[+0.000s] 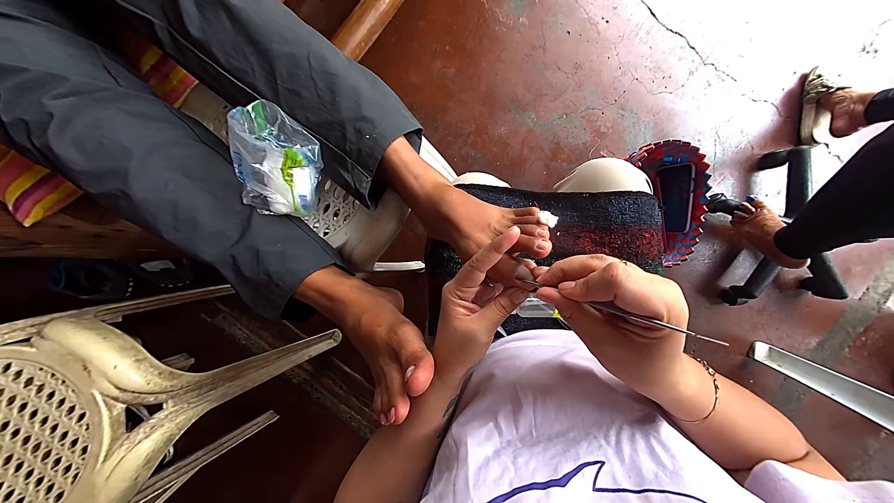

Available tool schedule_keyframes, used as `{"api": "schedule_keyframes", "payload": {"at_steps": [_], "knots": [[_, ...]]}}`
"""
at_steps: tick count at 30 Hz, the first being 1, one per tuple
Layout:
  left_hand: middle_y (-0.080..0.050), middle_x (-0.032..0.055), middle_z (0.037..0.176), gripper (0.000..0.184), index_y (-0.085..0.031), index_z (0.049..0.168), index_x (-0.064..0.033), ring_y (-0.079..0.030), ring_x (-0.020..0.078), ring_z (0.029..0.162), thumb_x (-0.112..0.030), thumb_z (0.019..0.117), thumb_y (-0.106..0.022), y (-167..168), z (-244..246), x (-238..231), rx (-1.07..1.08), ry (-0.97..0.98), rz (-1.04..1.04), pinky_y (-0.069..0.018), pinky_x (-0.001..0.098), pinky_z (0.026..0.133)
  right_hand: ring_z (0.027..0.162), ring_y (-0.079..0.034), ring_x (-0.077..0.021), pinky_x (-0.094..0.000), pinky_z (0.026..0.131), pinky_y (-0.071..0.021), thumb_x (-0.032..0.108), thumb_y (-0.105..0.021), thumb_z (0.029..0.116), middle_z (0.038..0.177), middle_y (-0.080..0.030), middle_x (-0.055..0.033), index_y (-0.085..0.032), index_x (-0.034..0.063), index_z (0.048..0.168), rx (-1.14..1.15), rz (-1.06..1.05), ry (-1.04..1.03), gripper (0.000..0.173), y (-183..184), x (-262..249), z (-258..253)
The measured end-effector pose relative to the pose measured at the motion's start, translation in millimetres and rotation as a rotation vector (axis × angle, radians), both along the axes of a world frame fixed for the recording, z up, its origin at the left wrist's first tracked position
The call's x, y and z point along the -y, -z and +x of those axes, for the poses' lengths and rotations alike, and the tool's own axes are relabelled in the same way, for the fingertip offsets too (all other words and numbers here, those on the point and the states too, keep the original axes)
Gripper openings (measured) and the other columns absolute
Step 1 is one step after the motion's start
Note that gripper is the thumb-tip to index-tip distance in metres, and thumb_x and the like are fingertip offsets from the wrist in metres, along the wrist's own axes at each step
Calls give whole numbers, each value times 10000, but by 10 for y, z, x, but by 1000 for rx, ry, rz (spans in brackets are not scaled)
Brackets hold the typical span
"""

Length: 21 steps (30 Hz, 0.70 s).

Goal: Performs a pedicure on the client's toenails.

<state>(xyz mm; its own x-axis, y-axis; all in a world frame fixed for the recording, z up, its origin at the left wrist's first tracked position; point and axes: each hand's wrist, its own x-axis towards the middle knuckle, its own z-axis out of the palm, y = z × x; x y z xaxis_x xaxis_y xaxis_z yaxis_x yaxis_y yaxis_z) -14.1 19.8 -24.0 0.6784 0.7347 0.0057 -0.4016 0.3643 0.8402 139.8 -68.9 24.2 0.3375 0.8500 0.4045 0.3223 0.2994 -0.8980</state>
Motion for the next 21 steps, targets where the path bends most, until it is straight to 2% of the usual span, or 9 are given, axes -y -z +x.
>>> {"api": "schedule_keyframes", "payload": {"at_steps": [4,11,16,21], "knots": [[-676,17,1279,563,-557,1473,-240,-655,107,1126,-114,944,-704,23,-13,9,54,20,-49,-532,286,1012,854,-720,-99,-198,731,-600,-40,-724,894,919,-741,-110,-651,-16,828,106,-31,12,101,-83,-28,1],[-694,20,1249,539,-578,1455,-240,-667,108,1105,-31,964,-653,40,-3,31,21,-6,-8,-536,285,1005,874,-729,-103,-199,730,-578,-3,-721,915,922,-762,-117,-683,-2,820,259,-54,12,102,-82,-3,5],[-693,32,1240,549,-569,1463,-253,-667,127,1108,-30,967,-648,47,-16,21,12,7,-7,-539,300,1005,894,-740,-105,-207,770,-599,6,-742,912,934,-766,-114,-681,-10,842,169,-33,-1,94,-23,6,22],[-684,31,1270,546,-571,1460,-246,-660,125,1135,-18,969,-639,50,-16,22,6,3,11,-534,298,1014,876,-738,-109,-215,765,-614,-28,-764,882,926,-758,-111,-662,-21,835,56,-9,-12,112,26,-16,32]]}}
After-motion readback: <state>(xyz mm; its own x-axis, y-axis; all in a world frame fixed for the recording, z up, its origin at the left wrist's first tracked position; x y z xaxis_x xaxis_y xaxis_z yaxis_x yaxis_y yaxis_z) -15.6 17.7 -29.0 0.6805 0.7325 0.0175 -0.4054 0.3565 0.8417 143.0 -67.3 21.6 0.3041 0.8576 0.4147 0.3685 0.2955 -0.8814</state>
